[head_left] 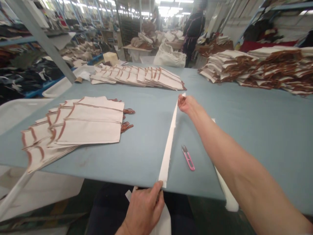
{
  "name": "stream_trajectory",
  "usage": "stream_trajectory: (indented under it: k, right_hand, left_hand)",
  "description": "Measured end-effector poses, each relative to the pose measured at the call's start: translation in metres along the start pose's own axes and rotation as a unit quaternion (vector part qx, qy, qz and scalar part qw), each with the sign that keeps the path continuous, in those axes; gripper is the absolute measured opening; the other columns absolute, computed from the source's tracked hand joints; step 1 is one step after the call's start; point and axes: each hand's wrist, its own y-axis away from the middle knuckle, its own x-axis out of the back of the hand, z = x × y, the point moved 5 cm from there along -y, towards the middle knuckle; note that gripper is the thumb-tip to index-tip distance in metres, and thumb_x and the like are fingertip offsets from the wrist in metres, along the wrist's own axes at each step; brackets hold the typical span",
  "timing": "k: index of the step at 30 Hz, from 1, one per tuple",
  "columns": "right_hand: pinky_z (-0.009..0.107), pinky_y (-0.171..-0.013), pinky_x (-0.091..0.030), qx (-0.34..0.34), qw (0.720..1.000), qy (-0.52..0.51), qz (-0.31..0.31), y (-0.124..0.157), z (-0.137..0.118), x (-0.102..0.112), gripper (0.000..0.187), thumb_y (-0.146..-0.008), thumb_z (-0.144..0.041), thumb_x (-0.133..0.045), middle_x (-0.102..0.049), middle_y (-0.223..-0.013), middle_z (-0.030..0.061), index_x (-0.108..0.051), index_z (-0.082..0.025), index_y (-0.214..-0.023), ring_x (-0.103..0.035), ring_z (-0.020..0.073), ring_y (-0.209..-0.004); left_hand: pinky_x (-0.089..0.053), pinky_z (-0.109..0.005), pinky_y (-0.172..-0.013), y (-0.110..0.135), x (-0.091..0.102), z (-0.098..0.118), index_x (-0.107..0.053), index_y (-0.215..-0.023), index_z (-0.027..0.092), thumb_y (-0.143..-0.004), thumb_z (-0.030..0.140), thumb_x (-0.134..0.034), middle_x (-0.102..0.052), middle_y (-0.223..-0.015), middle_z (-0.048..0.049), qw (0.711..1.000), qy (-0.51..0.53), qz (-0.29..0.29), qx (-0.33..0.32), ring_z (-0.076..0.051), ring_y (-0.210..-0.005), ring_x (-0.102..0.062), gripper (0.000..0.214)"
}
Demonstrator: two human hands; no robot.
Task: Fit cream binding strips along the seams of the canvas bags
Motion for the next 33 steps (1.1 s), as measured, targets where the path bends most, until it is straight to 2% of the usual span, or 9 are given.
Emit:
stream_trajectory:
  k: [5, 8, 12, 15, 17, 21, 25, 30, 33]
  right_hand:
    - [0.043, -0.087, -0.061, 0.033, 0.999, 0.0, -0.009, -0.011, -0.031, -0.01, 0.035, -0.101, -0.035, -0.065, -0.066, -0.127, 0.0098, -0.062, -0.017, -0.13, -0.069, 0.0233, -0.105]
    - [0.03, -0.069, -0.061, 0.055, 0.997, 0.036, -0.048, 0.008, -0.04, -0.018, 0.023, -0.102, -0.032, -0.063, -0.07, -0.106, 0.0053, -0.065, -0.014, -0.116, -0.069, 0.0149, -0.081]
    - [0.02, -0.047, -0.052, 0.074, 0.978, 0.113, -0.157, 0.078, -0.02, -0.028, 0.033, -0.108, -0.026, -0.049, -0.068, -0.07, 0.0017, -0.063, -0.013, -0.08, -0.059, 0.0091, -0.05]
    - [0.027, -0.055, -0.06, 0.094, 0.949, 0.162, -0.253, 0.153, 0.012, -0.027, 0.037, -0.101, -0.039, -0.061, -0.073, -0.071, 0.0051, -0.065, -0.015, -0.074, -0.067, 0.0139, -0.055]
    - [0.03, -0.065, -0.063, 0.105, 0.929, 0.186, -0.301, 0.202, 0.034, -0.022, 0.04, -0.095, -0.05, -0.068, -0.077, -0.078, 0.0073, -0.069, -0.015, -0.076, -0.072, 0.0166, -0.064]
    - [0.032, -0.075, -0.06, 0.209, 0.857, 0.322, -0.344, 0.283, 0.067, -0.014, 0.05, -0.101, -0.06, -0.049, -0.078, -0.087, 0.0079, -0.07, -0.018, -0.084, -0.074, 0.0193, -0.076]
    - [0.03, -0.067, -0.054, 0.328, 0.775, 0.418, -0.341, 0.336, 0.082, -0.011, 0.042, -0.107, -0.044, -0.04, -0.075, -0.079, 0.0051, -0.061, -0.023, -0.077, -0.07, 0.0194, -0.075]
    - [0.03, -0.071, -0.054, 0.452, 0.689, 0.424, -0.375, 0.379, 0.088, -0.01, 0.027, -0.107, -0.029, -0.041, -0.077, -0.091, 0.006, -0.065, -0.024, -0.097, -0.072, 0.0198, -0.079]
    - [0.031, -0.079, -0.055, 0.499, 0.662, 0.418, -0.371, 0.391, 0.089, -0.007, 0.026, -0.106, -0.024, -0.041, -0.077, -0.096, 0.0077, -0.064, -0.024, -0.096, -0.073, 0.0206, -0.086]
  left_hand:
    - [-0.045, -0.03, -0.05, 0.001, -0.002, -0.001, -0.061, -0.111, 0.022, -0.091, 0.013, -0.052, -0.07, -0.058, 0.0063, 1.0, 0.007, 0.002, 0.001, -0.019, -0.047, -0.07, 0.024]
    - [-0.046, -0.03, -0.051, 0.002, -0.005, -0.002, -0.063, -0.111, 0.022, -0.091, 0.013, -0.052, -0.071, -0.059, 0.0057, 1.0, 0.023, -0.008, 0.016, -0.019, -0.049, -0.071, 0.025]
    - [-0.043, -0.026, -0.05, 0.003, -0.004, -0.011, -0.067, -0.112, 0.023, -0.093, 0.015, -0.052, -0.07, -0.057, 0.006, 0.993, 0.102, -0.031, 0.06, -0.016, -0.046, -0.066, 0.025]
    - [-0.039, -0.023, -0.048, 0.006, 0.009, -0.019, -0.068, -0.119, 0.023, -0.094, 0.021, -0.054, -0.063, -0.053, 0.0074, 0.976, 0.187, -0.016, 0.108, -0.013, -0.042, -0.057, 0.028]
    - [-0.035, -0.022, -0.047, 0.008, 0.026, -0.024, -0.07, -0.11, 0.02, -0.094, 0.028, -0.056, -0.053, -0.047, 0.0082, 0.957, 0.237, 0.024, 0.167, -0.012, -0.042, -0.05, 0.022]
    - [-0.027, -0.021, -0.047, 0.015, 0.075, -0.024, -0.063, -0.075, 0.017, -0.093, 0.042, -0.057, -0.037, -0.049, 0.0083, 0.89, 0.351, 0.081, 0.28, -0.008, -0.044, -0.033, 0.03]
    - [-0.023, -0.02, -0.046, 0.022, 0.121, -0.014, -0.06, -0.083, 0.017, -0.084, 0.049, -0.067, -0.03, -0.05, 0.0111, 0.829, 0.441, 0.1, 0.329, -0.007, -0.046, -0.025, 0.032]
    - [-0.021, -0.019, -0.046, 0.033, 0.138, -0.006, -0.061, -0.081, 0.016, -0.081, 0.05, -0.07, -0.03, -0.05, 0.0111, 0.819, 0.466, 0.096, 0.32, -0.006, -0.047, -0.023, 0.035]
    - [-0.02, -0.019, -0.045, 0.04, 0.137, -0.004, -0.058, -0.076, 0.016, -0.086, 0.054, -0.065, -0.033, -0.053, 0.0093, 0.825, 0.466, 0.107, 0.302, -0.007, -0.048, -0.024, 0.04]
